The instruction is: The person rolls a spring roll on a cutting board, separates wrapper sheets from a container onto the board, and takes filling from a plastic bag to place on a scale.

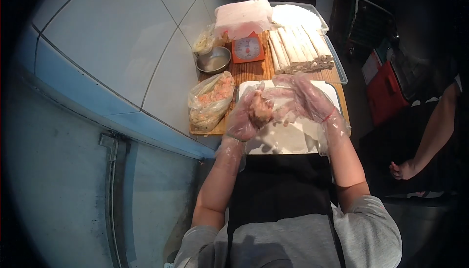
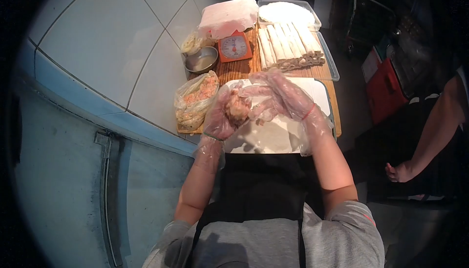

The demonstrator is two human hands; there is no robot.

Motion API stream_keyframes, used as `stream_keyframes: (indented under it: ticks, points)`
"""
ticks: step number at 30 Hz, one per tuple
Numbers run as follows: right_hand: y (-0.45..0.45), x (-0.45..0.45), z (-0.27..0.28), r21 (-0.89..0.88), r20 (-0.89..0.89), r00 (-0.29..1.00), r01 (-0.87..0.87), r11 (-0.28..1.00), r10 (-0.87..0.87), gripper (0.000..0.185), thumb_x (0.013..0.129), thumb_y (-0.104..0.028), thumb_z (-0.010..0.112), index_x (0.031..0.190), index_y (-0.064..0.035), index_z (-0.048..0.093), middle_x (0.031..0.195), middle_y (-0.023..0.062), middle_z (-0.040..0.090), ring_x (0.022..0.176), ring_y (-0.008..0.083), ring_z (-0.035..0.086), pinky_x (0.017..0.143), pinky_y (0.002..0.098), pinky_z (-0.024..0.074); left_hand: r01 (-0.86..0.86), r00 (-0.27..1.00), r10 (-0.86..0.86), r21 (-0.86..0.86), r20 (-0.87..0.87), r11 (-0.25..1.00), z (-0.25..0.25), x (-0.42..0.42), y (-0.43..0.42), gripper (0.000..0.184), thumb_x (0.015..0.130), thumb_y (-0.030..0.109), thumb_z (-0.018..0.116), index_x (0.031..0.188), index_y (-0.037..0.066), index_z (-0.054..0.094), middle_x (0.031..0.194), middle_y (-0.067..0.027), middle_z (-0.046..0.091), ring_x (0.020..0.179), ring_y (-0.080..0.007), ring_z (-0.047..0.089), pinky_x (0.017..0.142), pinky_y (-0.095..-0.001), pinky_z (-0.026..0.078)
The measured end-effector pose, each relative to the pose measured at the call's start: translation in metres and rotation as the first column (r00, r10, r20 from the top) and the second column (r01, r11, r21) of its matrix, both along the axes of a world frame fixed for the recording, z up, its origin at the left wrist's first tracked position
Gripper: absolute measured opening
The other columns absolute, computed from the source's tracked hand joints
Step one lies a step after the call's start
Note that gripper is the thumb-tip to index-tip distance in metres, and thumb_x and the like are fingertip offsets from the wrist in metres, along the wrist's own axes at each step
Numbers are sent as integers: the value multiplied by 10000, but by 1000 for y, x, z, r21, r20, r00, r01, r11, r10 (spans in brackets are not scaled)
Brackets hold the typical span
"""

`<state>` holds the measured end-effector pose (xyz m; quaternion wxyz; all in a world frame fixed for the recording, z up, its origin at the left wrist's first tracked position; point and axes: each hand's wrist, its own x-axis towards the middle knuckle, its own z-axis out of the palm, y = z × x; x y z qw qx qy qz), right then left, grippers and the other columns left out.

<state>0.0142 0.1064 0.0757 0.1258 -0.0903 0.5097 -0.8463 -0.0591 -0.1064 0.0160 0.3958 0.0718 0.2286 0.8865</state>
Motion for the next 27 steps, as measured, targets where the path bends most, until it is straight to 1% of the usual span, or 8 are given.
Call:
stream_keyframes:
  ticks: [4, 5, 8, 9, 13, 22, 25, 27]
  points:
    - [5, -4, -2, 59, -48, 987, 153, 986, -151, 691, 998, -558, 388, 1399, 4, 369, 1277, 250, 568, 884, 305, 706, 623, 346, 628, -43, 980, 40, -10, -193, 999, 39, -2, -14, 403, 962, 208, 564, 1341, 106, 474, 1180, -96, 586, 1049, -224, 606, 893, -392, 529]
    - [11, -5, -7, 20, -37, 984, 174, 985, -173, 671, 999, -544, 401, 1392, 0, 380, 1273, 250, 570, 896, 301, 703, 626, 347, 628, -134, 960, 97, -125, -262, 983, 41, -8, -25, 471, 961, 176, 555, 1407, 104, 422, 1242, -96, 568, 1088, -216, 599, 926, -362, 511]
    - [26, 4, -16, -56, 46, 965, 260, 964, -258, 595, 1005, -487, 446, 1349, -2, 430, 1221, 242, 594, 884, 294, 698, 640, 354, 626, -271, 910, 141, -302, -391, 914, 54, -15, -47, 516, 964, 142, 564, 1444, 97, 378, 1278, -102, 548, 1120, -211, 591, 941, -367, 507]
    - [31, 5, -26, -67, 76, 960, 276, 959, -270, 590, 1006, -482, 449, 1341, 2, 436, 1208, 240, 599, 875, 292, 698, 643, 354, 625, -265, 909, 176, -199, -379, 943, 64, -13, -47, 516, 959, 80, 577, 1435, 81, 380, 1294, -113, 537, 1111, -207, 599, 935, -354, 524]
    - [43, 11, -55, -91, 215, 933, 314, 945, -289, 567, 1002, -466, 474, 1303, 14, 457, 1167, 232, 616, 855, 287, 698, 653, 355, 622, -469, 791, 240, -305, -563, 829, 68, -34, -78, 559, 959, 58, 562, 1463, 47, 320, 1320, -160, 541, 1159, -254, 592, 962, -414, 541]
    - [39, -99, -29, -348, 248, 950, 271, 898, -190, 567, 986, -463, 511, 1331, -16, 463, 1311, 235, 548, 1062, 322, 650, 765, 409, 619, -463, 835, 317, -263, -450, 846, 36, -57, -94, 537, 955, 53, 568, 1444, 30, 346, 1316, -162, 538, 1148, -276, 605, 875, -389, 592]
    - [37, -159, -6, -328, 255, 932, 333, 884, -257, 554, 941, -455, 602, 1272, -22, 500, 1241, 226, 567, 986, 296, 661, 705, 368, 621, -457, 843, 306, -288, -442, 842, 34, -52, -95, 538, 965, 52, 551, 1457, 36, 332, 1345, -174, 520, 1150, -295, 604, 863, -411, 589]
    - [33, -192, 8, -239, 281, 885, 440, 866, -372, 513, 914, -421, 651, 1199, -11, 534, 1049, 146, 584, 851, 249, 627, 574, 320, 549, -478, 842, 334, -295, -424, 828, 33, -52, -103, 545, 967, 44, 543, 1465, 43, 321, 1352, -182, 513, 1150, -301, 603, 869, -416, 586]
